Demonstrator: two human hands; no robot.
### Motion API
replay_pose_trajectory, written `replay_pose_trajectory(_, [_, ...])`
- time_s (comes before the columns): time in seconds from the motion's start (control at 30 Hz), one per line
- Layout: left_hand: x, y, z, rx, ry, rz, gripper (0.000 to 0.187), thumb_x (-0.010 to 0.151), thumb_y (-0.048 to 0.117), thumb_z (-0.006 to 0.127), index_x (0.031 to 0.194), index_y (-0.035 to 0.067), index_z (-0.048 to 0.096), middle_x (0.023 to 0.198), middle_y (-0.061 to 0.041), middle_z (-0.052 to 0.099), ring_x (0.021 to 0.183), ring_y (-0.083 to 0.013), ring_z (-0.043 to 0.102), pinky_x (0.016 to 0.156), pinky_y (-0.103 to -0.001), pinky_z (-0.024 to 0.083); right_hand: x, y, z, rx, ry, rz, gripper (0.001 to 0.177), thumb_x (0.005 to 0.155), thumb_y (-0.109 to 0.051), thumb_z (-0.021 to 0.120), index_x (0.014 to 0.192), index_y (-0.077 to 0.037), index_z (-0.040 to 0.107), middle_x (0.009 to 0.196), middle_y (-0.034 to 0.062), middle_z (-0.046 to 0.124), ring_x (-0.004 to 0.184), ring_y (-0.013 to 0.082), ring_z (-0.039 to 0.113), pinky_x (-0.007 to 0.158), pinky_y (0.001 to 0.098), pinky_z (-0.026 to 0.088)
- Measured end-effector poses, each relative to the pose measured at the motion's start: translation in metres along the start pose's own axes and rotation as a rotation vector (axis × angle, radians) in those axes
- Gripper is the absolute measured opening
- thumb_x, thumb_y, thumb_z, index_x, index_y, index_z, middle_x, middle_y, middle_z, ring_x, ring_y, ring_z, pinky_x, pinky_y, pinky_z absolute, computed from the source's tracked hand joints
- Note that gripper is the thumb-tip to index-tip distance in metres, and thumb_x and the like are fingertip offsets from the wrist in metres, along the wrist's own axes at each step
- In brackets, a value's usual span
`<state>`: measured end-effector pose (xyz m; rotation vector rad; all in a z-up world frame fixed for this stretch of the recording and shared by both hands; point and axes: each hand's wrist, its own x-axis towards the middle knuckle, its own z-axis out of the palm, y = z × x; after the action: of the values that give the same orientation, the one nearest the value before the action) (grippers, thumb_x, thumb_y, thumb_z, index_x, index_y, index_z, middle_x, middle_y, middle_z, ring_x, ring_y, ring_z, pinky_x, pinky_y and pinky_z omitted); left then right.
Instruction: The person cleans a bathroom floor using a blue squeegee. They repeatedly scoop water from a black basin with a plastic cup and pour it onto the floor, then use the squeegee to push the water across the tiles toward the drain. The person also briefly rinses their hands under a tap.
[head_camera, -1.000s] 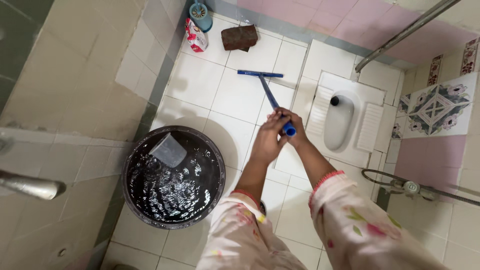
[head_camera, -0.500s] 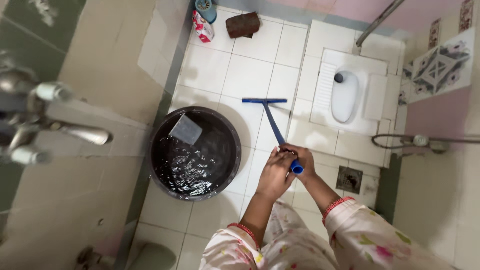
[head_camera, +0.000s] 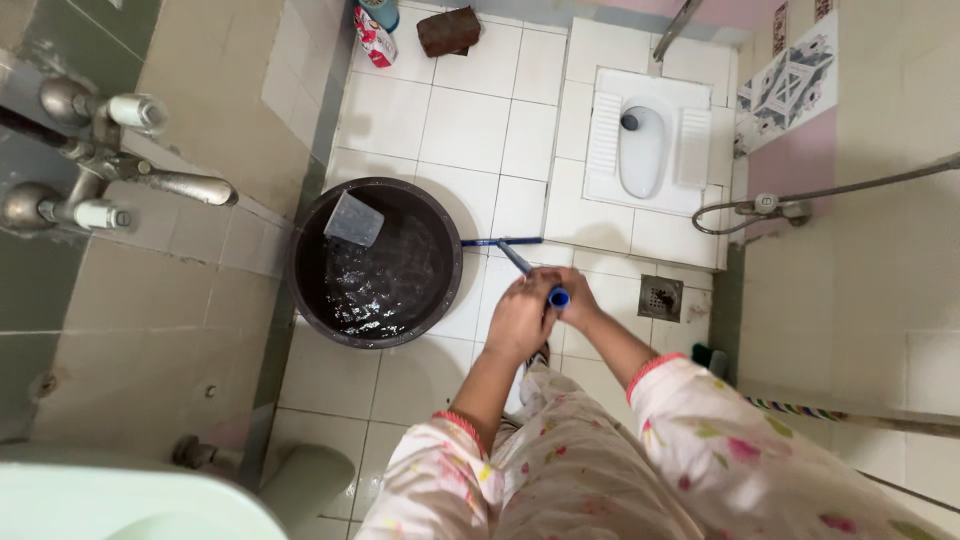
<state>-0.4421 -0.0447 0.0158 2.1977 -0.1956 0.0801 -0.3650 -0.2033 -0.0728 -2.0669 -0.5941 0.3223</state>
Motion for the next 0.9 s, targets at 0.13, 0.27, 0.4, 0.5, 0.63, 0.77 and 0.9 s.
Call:
replay_pose_trajectory(0.13, [0.043,-0.006,-0.026,0.006,0.038,0.043,0.039,0.09,0.012,0.066,0.126,0.001,0.059,0.119,-0.025,0.068,0.111,-0.0431,0.064,0.108,-0.047,0.047,0.043,0.026,0.004,0.53,-0.059,-0.018,0.018,0.088,-0.002,0.07,0.105,0.003,0.071,0.109,0.0145,0.075,0.099,0.0197,0.071,0.088,0.0333,0.059])
replay_pose_trajectory(0.27, [0.072,-0.011,-0.062,0.015,0.0,-0.115,0.034,0.093,0.016,0.065,0.125,0.007,0.06,0.113,-0.023,0.071,0.105,-0.043,0.067,0.094,-0.051,0.052,0.101,0.022,0.0,1.001,-0.039,0.169,0.021,0.091,-0.006,0.06,0.102,0.007,0.072,0.102,0.015,0.075,0.093,0.02,0.071,0.086,0.0326,0.059])
replay_pose_trajectory(0.4, [0.09,-0.034,-0.057,0.012,0.082,-0.221,0.039,0.09,0.016,0.067,0.128,0.009,0.059,0.115,-0.023,0.07,0.099,-0.0448,0.068,0.085,-0.053,0.054,0.15,0.028,0.031,0.646,0.069,0.176,0.017,0.093,-0.005,0.069,0.102,0.009,0.068,0.098,0.0113,0.07,0.091,0.0179,0.065,0.085,0.0333,0.056])
replay_pose_trajectory(0.5, [0.097,-0.063,-0.029,-0.031,0.092,-0.422,0.043,0.086,0.015,0.066,0.128,0.013,0.061,0.114,-0.021,0.071,0.1,-0.0436,0.068,0.085,-0.053,0.054,0.165,0.07,0.06,0.619,-0.007,0.223,0.012,0.097,-0.006,0.064,0.104,0.004,0.067,0.105,0.0048,0.064,0.095,0.0146,0.06,0.09,0.0302,0.051])
replay_pose_trajectory(0.63, [0.068,-0.1,0.011,0.0,0.166,-0.465,0.042,0.092,0.023,0.068,0.131,0.009,0.06,0.111,-0.024,0.071,0.101,-0.044,0.068,0.088,-0.053,0.053,0.158,0.12,0.091,0.984,-0.193,0.086,0.01,0.092,-0.005,0.069,0.099,0.001,0.064,0.111,0.0042,0.062,0.103,0.0147,0.06,0.105,0.0323,0.054])
replay_pose_trajectory(0.77, [0.024,-0.102,0.054,0.07,0.243,-0.28,0.04,0.096,0.028,0.07,0.123,0.001,0.06,0.114,-0.024,0.07,0.099,-0.0422,0.07,0.087,-0.05,0.056,0.11,0.098,0.079,0.547,-0.233,0.09,0.018,0.087,-0.008,0.076,0.083,0.002,0.062,0.1,0.0083,0.063,0.094,0.0181,0.062,0.094,0.0317,0.056])
replay_pose_trajectory(0.9, [-0.014,-0.073,0.076,0.143,0.156,-0.211,0.046,0.087,0.022,0.068,0.128,0.0,0.061,0.108,-0.025,0.071,0.09,-0.0378,0.073,0.08,-0.045,0.059,0.048,0.032,0.049,0.066,-0.205,0.043,0.025,0.084,-0.015,0.084,0.082,0.001,0.064,0.084,0.0087,0.066,0.075,0.0167,0.061,0.074,0.0279,0.051])
